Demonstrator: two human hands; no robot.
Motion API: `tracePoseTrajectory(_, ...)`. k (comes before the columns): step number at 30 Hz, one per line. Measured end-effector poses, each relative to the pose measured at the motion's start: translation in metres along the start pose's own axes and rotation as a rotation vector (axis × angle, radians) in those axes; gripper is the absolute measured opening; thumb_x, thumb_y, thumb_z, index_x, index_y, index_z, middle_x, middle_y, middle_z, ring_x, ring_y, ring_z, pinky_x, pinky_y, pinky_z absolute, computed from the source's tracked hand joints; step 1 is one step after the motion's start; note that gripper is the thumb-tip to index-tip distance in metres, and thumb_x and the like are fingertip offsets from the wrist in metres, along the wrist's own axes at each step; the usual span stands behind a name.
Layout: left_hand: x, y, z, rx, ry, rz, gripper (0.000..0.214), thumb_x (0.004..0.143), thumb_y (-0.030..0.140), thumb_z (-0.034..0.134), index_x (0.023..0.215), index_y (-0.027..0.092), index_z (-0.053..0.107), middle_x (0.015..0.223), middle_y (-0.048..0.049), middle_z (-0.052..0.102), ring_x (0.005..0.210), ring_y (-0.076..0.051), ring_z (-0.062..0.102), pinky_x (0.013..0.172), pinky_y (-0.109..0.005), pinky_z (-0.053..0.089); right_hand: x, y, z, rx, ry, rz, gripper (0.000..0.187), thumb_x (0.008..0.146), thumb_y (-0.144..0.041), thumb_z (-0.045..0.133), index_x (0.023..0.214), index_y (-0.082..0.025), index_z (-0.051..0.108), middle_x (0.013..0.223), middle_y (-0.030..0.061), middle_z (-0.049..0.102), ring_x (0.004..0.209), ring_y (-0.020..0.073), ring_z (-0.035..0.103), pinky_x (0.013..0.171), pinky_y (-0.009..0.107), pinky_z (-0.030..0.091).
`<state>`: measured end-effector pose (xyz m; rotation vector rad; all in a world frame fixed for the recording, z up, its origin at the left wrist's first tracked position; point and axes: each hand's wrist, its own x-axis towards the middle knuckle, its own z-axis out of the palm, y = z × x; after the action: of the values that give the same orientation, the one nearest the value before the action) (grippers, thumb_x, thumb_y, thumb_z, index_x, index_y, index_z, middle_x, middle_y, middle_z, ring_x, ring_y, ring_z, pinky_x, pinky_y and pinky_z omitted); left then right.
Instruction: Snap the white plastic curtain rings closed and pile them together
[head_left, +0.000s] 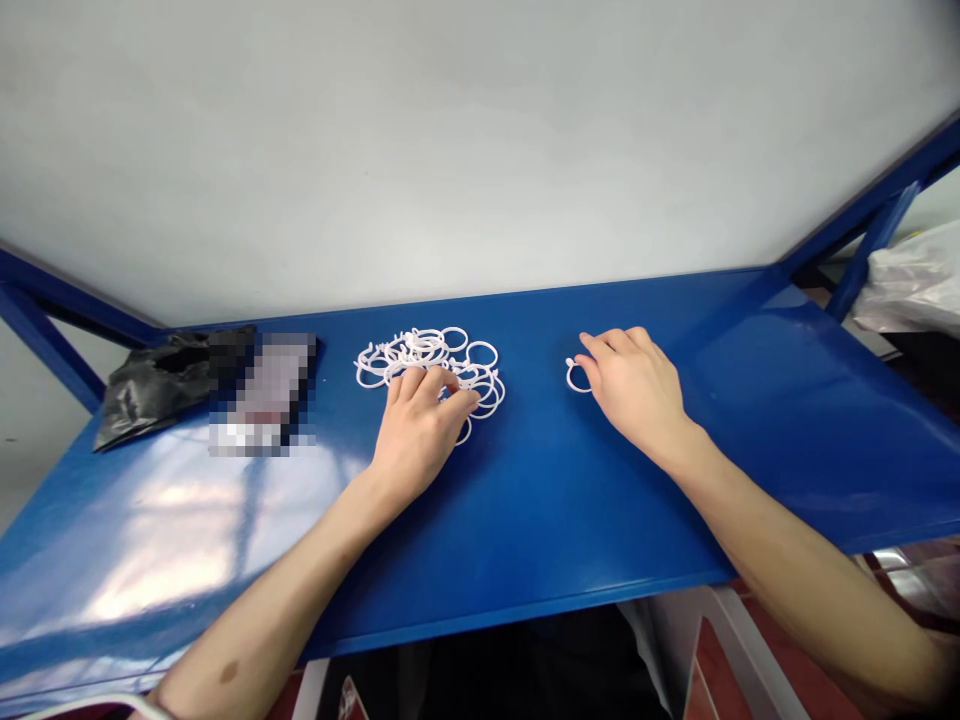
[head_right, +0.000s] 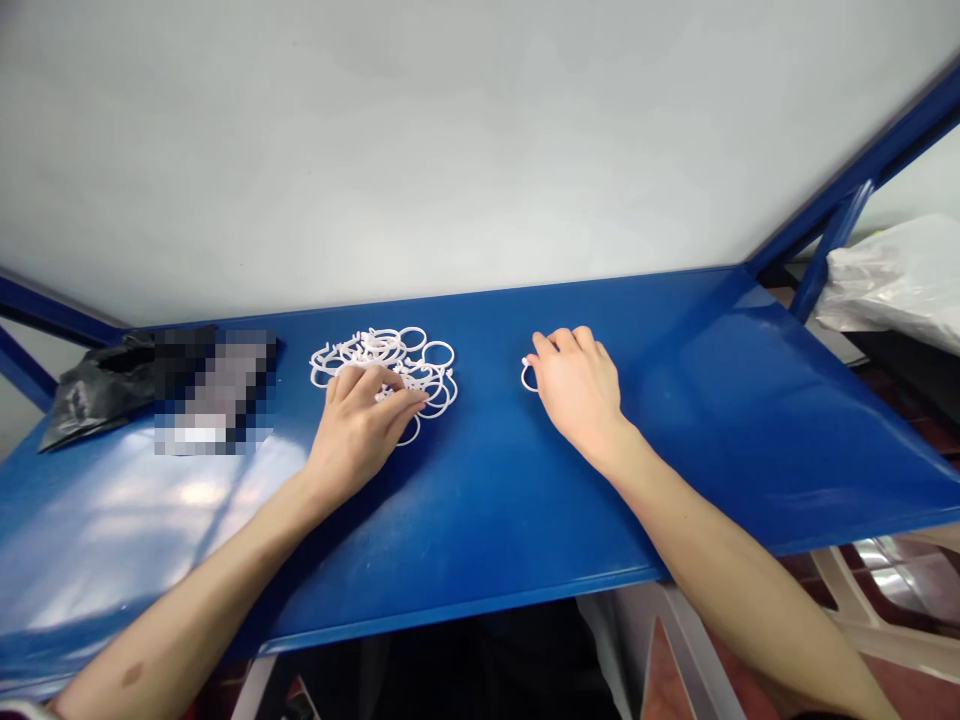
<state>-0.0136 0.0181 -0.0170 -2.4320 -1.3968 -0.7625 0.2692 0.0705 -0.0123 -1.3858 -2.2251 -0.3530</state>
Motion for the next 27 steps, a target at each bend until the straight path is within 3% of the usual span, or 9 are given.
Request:
tracePoseTrajectory(3, -0.001, 0.001, -0.004, -0.032, 0.064, 0.071, 0.027, 0.092, 0.009, 0.061, 0.1, 0.03, 0.074, 0.102, -0.0069, 0.065, 0.089, -0.024, 0.049, 0.077, -0.038, 0.039, 0.003, -0.018, -0.008, 0.268, -0.03, -0.001, 0.032, 0.102, -0.034, 0.053, 0.127, -0.018, 0.066, 0.105, 0.0119, 0.074, 0.097, 0.0287, 0.062, 0.083, 0.048, 0.056)
tracePoseTrajectory(5, -0.001, 0.003, -0.007, -0.058, 0.086, 0.148, 0.029, 0.093, 0.008, 0.059, 0.104, 0.031, 0.073, 0.103, -0.006, 0.066, 0.088, -0.022, 0.05, 0.077, -0.037, 0.04, 0.002, -0.031, -0.011, 0.521, -0.106, -0.017, 0.033, 0.101, -0.034, 0.056, 0.13, -0.02, 0.062, 0.107, 0.0079, 0.074, 0.096, 0.0242, 0.066, 0.086, 0.044, 0.057)
tracePoseTrajectory(9, 0.001, 0.009, -0.012, -0.104, 0.086, 0.262, 0.031, 0.095, 0.007, 0.054, 0.108, 0.029, 0.071, 0.103, -0.0043, 0.068, 0.088, -0.02, 0.055, 0.075, -0.035, 0.04, -0.005, -0.051, -0.013, 0.825, -0.2, 0.039, 0.023, 0.1, -0.03, 0.059, 0.121, -0.023, 0.064, 0.095, 0.0011, 0.075, 0.08, 0.0154, 0.07, 0.073, 0.03, 0.06)
tracePoseTrajectory(12, 0.003, 0.014, -0.012, -0.201, 0.076, 0.202, 0.031, 0.092, 0.006, 0.056, 0.111, 0.028, 0.068, 0.105, -0.0036, 0.07, 0.09, -0.02, 0.058, 0.077, -0.035, 0.043, -0.008, -0.057, -0.012, 0.856, -0.163, 0.08, 0.016, 0.099, -0.027, 0.059, 0.113, -0.022, 0.066, 0.087, -0.0001, 0.075, 0.076, 0.0146, 0.071, 0.067, 0.026, 0.059)
tracePoseTrajectory(15, 0.004, 0.018, -0.014, -0.345, 0.071, 0.015, 0.028, 0.091, 0.009, 0.056, 0.116, 0.021, 0.062, 0.104, -0.0057, 0.072, 0.093, -0.02, 0.061, 0.082, -0.036, 0.047, -0.008, -0.058, -0.012, 0.848, -0.104, 0.075, 0.016, 0.099, -0.027, 0.059, 0.111, -0.022, 0.067, 0.088, 0.0012, 0.076, 0.077, 0.0156, 0.073, 0.065, 0.026, 0.06)
tracePoseTrajectory(18, 0.005, 0.019, -0.017, -0.411, 0.054, -0.15, 0.015, 0.095, 0.017, 0.057, 0.108, 0.02, 0.063, 0.096, -0.0039, 0.073, 0.09, -0.019, 0.061, 0.083, -0.036, 0.048, -0.01, -0.059, -0.012, 0.809, -0.056, 0.013, 0.017, 0.098, -0.027, 0.06, 0.112, -0.022, 0.068, 0.091, 0.0019, 0.076, 0.077, 0.0155, 0.073, 0.067, 0.027, 0.06)
tracePoseTrajectory(21, 0.006, 0.02, -0.018, -0.481, 0.006, -0.165, 0.007, 0.096, 0.026, 0.062, 0.097, 0.021, 0.068, 0.086, -0.0009, 0.073, 0.084, -0.017, 0.059, 0.08, -0.034, 0.048, -0.012, -0.06, -0.013, 0.771, -0.036, -0.091, 0.017, 0.099, -0.025, 0.059, 0.114, -0.022, 0.068, 0.093, 0.0021, 0.076, 0.076, 0.0145, 0.071, 0.07, 0.028, 0.06)
tracePoseTrajectory(27, 0.005, 0.022, -0.016, -0.622, -0.019, -0.22, 0.004, 0.094, 0.024, 0.067, 0.093, 0.021, 0.07, 0.081, 0.0004, 0.07, 0.077, -0.014, 0.059, 0.07, -0.026, 0.047, -0.013, -0.062, -0.014, 0.754, 0.033, -0.26, 0.016, 0.097, -0.017, 0.062, 0.11, -0.019, 0.069, 0.088, 0.0025, 0.076, 0.075, 0.0147, 0.068, 0.069, 0.03, 0.058)
